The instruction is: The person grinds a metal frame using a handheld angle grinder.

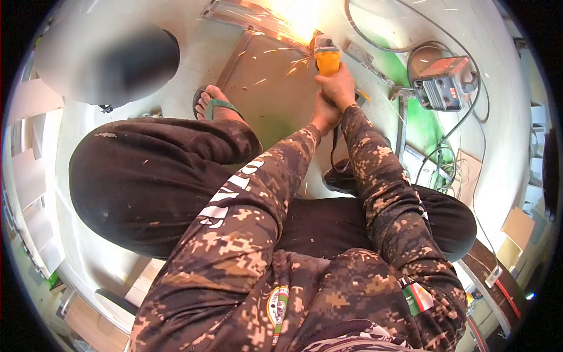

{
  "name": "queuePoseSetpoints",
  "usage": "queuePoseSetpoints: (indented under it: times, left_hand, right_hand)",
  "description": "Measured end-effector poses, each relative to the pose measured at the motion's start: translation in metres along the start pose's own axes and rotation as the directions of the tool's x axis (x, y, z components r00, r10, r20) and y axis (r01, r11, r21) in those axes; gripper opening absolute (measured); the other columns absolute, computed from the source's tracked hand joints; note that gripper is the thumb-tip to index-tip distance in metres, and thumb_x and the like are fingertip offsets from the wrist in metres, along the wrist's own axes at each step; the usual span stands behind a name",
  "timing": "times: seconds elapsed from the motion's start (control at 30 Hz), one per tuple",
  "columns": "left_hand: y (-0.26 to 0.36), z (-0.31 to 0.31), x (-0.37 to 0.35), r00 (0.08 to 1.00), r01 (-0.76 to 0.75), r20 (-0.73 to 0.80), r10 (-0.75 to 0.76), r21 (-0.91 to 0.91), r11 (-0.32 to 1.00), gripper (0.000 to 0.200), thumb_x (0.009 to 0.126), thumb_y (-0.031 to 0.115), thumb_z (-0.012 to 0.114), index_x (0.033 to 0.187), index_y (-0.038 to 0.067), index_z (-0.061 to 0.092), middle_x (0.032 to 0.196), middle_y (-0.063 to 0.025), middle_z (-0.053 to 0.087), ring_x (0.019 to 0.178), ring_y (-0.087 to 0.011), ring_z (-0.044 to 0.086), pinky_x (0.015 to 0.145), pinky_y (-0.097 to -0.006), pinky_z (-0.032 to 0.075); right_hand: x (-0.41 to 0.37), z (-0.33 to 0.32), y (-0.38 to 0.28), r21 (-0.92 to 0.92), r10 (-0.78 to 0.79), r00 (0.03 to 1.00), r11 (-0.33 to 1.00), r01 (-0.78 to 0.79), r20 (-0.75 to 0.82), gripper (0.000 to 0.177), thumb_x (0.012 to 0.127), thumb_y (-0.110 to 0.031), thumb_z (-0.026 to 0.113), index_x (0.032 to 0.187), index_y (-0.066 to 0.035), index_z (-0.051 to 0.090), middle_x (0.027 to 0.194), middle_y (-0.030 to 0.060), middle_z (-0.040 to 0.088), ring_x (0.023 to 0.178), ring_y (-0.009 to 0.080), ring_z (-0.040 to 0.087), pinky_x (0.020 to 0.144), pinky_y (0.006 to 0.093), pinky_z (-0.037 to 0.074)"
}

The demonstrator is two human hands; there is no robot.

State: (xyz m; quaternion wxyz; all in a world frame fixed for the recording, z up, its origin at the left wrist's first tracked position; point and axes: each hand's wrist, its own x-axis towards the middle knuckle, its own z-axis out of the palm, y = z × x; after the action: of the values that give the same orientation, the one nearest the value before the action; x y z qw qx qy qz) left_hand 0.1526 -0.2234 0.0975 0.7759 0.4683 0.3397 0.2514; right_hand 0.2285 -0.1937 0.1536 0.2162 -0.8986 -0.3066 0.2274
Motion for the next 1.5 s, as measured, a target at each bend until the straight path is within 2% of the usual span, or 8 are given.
queuePoseSetpoints:
  times: [0.07,0.17,0.4,0.6,0.7,0.77,0.87,1.5]
  left_hand:
    - [0.002,0.004,-0.005,0.991,-0.021,-0.135,0.013,-0.057,0.998,0.044,0.079,0.018,0.079,0.116,0.003,0.062,0.111,-0.0085,0.069,0.103,-0.0168,0.066,0.083,-0.0338,0.052]
    - [0.004,-0.004,-0.003,0.999,-0.045,-0.002,0.045,-0.046,0.998,0.045,0.078,0.019,0.079,0.117,0.003,0.062,0.111,-0.0086,0.069,0.103,-0.0169,0.066,0.083,-0.0337,0.052]
    - [-0.016,-0.001,0.001,0.996,-0.059,-0.062,0.059,0.011,0.998,0.045,0.077,0.024,0.080,0.113,0.002,0.063,0.109,-0.0098,0.070,0.102,-0.0163,0.066,0.083,-0.0341,0.052]
    - [-0.020,0.003,0.000,0.993,-0.077,-0.100,0.062,-0.157,0.985,0.043,0.078,0.024,0.079,0.112,0.002,0.064,0.109,-0.0099,0.071,0.103,-0.0168,0.066,0.082,-0.0345,0.053]
    - [-0.005,0.001,-0.007,0.995,-0.072,-0.070,0.068,-0.062,0.995,0.041,0.078,0.023,0.079,0.111,0.003,0.064,0.108,-0.0089,0.071,0.102,-0.0161,0.066,0.082,-0.0341,0.052]
    - [0.008,0.006,-0.013,0.989,-0.092,-0.136,0.059,-0.248,0.964,0.041,0.079,0.021,0.079,0.111,0.002,0.064,0.107,-0.0075,0.070,0.101,-0.0148,0.066,0.082,-0.0331,0.052]
    - [-0.006,-0.002,-0.001,0.996,-0.084,0.002,0.084,-0.059,0.995,0.040,0.079,0.020,0.079,0.111,0.003,0.064,0.106,-0.0066,0.070,0.100,-0.0142,0.066,0.082,-0.0323,0.052]
    - [-0.006,0.006,0.006,0.991,-0.104,-0.104,0.082,-0.229,0.968,0.043,0.079,0.018,0.080,0.116,0.005,0.062,0.111,-0.0041,0.068,0.103,-0.0127,0.063,0.085,-0.0318,0.051]
  right_hand:
    - [-0.002,0.000,-0.001,-0.004,-0.011,1.000,1.000,0.011,0.004,0.066,0.068,-0.036,0.079,0.119,-0.002,0.055,0.110,0.0253,0.069,0.106,0.0398,0.066,0.093,0.0451,0.053]
    - [-0.002,0.002,0.000,0.025,0.032,0.999,0.999,-0.032,-0.014,0.067,0.068,-0.036,0.079,0.121,-0.002,0.054,0.110,0.0258,0.069,0.106,0.0398,0.066,0.092,0.0453,0.053]
    - [-0.002,0.003,0.001,0.001,0.027,1.000,1.000,-0.027,0.002,0.070,0.068,-0.035,0.078,0.123,-0.001,0.051,0.111,0.0261,0.068,0.106,0.0401,0.066,0.093,0.0450,0.053]
    - [-0.004,0.005,0.007,-0.008,0.001,1.000,1.000,-0.001,-0.010,0.071,0.068,-0.035,0.078,0.124,-0.001,0.050,0.111,0.0260,0.068,0.105,0.0405,0.066,0.091,0.0450,0.053]
    - [-0.004,0.006,0.008,0.004,-0.006,1.000,1.000,0.006,-0.021,0.071,0.068,-0.036,0.078,0.123,-0.001,0.050,0.111,0.0261,0.068,0.104,0.0403,0.066,0.091,0.0450,0.053]
    - [-0.003,0.006,0.008,-0.005,-0.010,1.000,1.000,0.010,-0.021,0.071,0.068,-0.036,0.079,0.122,-0.002,0.051,0.111,0.0261,0.068,0.105,0.0401,0.066,0.091,0.0450,0.053]
    - [-0.002,0.005,0.007,-0.015,0.017,0.999,1.000,-0.017,-0.047,0.071,0.067,-0.036,0.080,0.122,-0.002,0.051,0.111,0.0259,0.068,0.104,0.0402,0.066,0.091,0.0450,0.053]
    - [0.004,-0.001,-0.006,-0.053,-0.010,1.000,0.999,0.010,0.003,0.068,0.067,-0.036,0.078,0.122,-0.004,0.052,0.109,0.0249,0.069,0.103,0.0408,0.067,0.091,0.0464,0.054]
